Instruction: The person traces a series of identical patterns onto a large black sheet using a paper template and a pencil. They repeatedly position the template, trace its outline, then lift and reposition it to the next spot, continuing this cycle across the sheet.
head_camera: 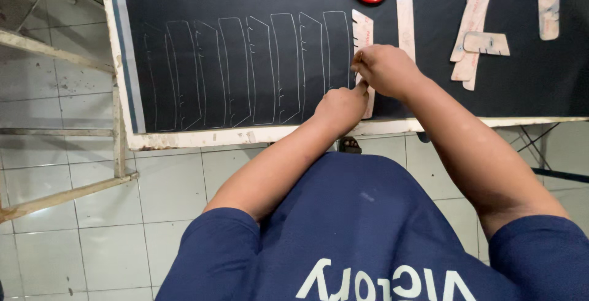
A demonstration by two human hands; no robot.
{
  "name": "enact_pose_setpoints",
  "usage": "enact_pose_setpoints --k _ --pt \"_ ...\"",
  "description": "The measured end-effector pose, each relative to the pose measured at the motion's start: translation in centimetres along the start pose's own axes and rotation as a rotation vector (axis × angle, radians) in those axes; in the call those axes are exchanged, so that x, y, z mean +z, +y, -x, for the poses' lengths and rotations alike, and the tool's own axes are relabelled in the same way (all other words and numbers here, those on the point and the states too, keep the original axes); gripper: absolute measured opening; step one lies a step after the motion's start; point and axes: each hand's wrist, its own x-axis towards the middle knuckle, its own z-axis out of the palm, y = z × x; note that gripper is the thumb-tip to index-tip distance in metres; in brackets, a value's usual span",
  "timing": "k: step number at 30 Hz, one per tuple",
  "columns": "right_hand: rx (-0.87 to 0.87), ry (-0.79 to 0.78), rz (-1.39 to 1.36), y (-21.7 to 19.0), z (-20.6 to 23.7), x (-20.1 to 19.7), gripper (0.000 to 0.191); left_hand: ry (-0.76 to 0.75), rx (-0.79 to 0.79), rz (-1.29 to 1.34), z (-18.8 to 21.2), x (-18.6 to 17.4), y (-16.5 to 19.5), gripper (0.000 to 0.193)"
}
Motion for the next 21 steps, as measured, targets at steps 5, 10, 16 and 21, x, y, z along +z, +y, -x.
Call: enact_pose_setpoints --k 5,10,16,21 --pt "-0.094 0.216 0.018 1.6 -2.4 -0.8 0.018 0.112 0.298 -0.354 0.5 0.9 -0.6 0.030" --pt "-0.006 0.216 -0.006 2.4 -2.3 -1.3 0.017 0.340 0.402 -0.402 -0.2 2.5 -1.4 0.043" --pt "-0.067 0.207 -0.075 2.6 -3.0 -1.2 0.015 0.306 0.402 -0.401 -0.5 2.6 -1.5 0.038" --pt "-0.065 0.273 -0.043 2.9 -3.5 -1.3 0.015 0.246 0.380 -0.388 -0.3 2.2 -1.0 0.034"
